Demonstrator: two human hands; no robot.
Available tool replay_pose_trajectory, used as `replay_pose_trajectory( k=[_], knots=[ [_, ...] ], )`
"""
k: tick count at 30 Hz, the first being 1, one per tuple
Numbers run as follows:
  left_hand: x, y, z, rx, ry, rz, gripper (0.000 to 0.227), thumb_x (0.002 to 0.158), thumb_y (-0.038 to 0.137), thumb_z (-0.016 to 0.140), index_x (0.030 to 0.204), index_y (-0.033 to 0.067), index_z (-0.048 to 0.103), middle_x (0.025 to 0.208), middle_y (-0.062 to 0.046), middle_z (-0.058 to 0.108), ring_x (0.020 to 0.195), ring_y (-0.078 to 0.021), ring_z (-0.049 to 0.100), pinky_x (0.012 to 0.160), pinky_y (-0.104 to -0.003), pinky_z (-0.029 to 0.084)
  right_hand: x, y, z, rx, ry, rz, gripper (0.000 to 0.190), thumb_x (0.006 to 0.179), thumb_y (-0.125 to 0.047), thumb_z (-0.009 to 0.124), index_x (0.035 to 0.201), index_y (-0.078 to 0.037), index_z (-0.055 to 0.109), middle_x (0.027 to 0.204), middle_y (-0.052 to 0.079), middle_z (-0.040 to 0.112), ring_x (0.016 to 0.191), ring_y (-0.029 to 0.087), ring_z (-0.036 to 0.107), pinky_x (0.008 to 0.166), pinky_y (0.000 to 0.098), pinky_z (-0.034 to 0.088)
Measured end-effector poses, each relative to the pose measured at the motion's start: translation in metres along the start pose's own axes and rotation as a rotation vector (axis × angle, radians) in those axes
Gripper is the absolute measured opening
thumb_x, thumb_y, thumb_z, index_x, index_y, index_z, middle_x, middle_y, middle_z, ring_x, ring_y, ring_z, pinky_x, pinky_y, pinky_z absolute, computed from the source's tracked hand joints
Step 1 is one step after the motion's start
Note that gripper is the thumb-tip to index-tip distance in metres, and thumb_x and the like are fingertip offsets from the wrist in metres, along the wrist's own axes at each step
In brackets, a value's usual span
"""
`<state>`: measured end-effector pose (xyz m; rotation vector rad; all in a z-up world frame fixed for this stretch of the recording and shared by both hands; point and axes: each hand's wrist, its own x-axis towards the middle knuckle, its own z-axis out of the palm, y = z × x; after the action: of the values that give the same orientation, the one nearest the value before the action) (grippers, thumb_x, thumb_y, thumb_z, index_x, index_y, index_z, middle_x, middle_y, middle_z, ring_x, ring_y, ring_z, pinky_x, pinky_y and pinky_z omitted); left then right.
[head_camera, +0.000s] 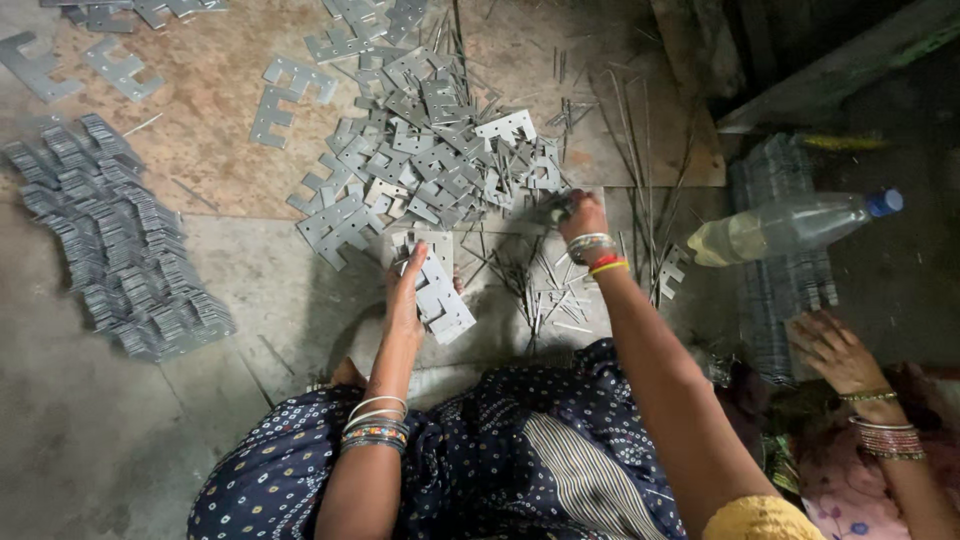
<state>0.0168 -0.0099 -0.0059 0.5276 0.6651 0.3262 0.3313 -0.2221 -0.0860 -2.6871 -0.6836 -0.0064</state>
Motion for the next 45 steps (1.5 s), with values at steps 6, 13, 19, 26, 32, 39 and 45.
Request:
replay_pose_trajectory(
  k=[6,13,19,26,32,39,45],
  knots=[
    [0.001,0.006,0.003,-0.073,0.038,-0.022,0.062,0.083,0.050,0.077,0.108,-0.0046,0.062,0.083,-0.022,0.073,0.065,-0.0324,0.075,0.062,-0.046,0.065,0.011,0.033,0.029,-0.294,-0.252,-0.082,0.049,0.084,-0.019,0.076,0.132,-0.010,0.066,0.136,0.023,0.057,0.125,0.039,0.058,0.106,0.0451,0.051],
    [-0.002,0.005,0.005,-0.084,0.016,0.016,0.042,0.081,0.024,0.082,0.109,-0.0007,0.062,0.090,-0.023,0.074,0.075,-0.0343,0.078,0.071,-0.047,0.067,-0.065,0.004,0.007,-0.174,-0.323,-0.141,0.044,0.080,-0.017,0.074,0.123,-0.017,0.072,0.127,0.018,0.068,0.115,0.037,0.067,0.097,0.0447,0.056],
    [-0.009,0.012,0.014,-0.056,0.098,0.068,0.039,0.079,0.019,0.083,0.107,0.0042,0.061,0.082,-0.016,0.071,0.067,-0.0296,0.074,0.060,-0.045,0.065,-0.045,-0.049,-0.018,-0.259,-0.246,0.140,0.041,0.081,-0.039,0.081,0.110,-0.011,0.074,0.103,0.021,0.074,0.096,0.040,0.072,0.082,0.0489,0.059],
    [-0.013,0.022,0.018,-0.072,0.101,0.030,0.039,0.082,0.028,0.082,0.105,0.0019,0.065,0.077,-0.015,0.071,0.060,-0.0257,0.071,0.055,-0.041,0.063,-0.075,-0.073,-0.001,-0.092,-0.115,-0.067,0.051,0.067,-0.022,0.083,0.112,-0.003,0.069,0.099,0.024,0.073,0.088,0.043,0.070,0.075,0.0494,0.058],
    [-0.010,0.016,0.011,-0.085,0.032,0.072,0.044,0.080,0.023,0.083,0.111,0.0043,0.059,0.080,-0.014,0.071,0.064,-0.0265,0.073,0.058,-0.042,0.064,-0.094,-0.061,0.003,0.188,-0.111,-0.050,0.033,0.072,-0.010,0.075,0.105,-0.009,0.073,0.087,0.019,0.075,0.083,0.037,0.073,0.075,0.0450,0.059],
    [0.001,0.005,0.001,-0.003,0.024,0.058,0.049,0.078,0.027,0.085,0.116,0.0064,0.061,0.088,-0.011,0.071,0.066,-0.0247,0.073,0.058,-0.039,0.062,-0.066,-0.120,-0.090,0.177,-0.268,-0.305,0.024,0.077,-0.007,0.072,0.101,-0.010,0.077,0.091,0.014,0.075,0.082,0.033,0.075,0.077,0.0405,0.060],
    [0.006,0.003,0.003,0.003,-0.036,-0.174,0.062,0.085,0.065,0.066,0.119,0.0131,0.063,0.094,-0.004,0.072,0.069,-0.0166,0.073,0.061,-0.033,0.063,-0.039,-0.145,-0.149,0.412,-0.255,-0.640,0.044,0.073,-0.005,0.074,0.117,-0.005,0.069,0.123,0.017,0.069,0.108,0.038,0.070,0.092,0.0402,0.058]
  ],
)
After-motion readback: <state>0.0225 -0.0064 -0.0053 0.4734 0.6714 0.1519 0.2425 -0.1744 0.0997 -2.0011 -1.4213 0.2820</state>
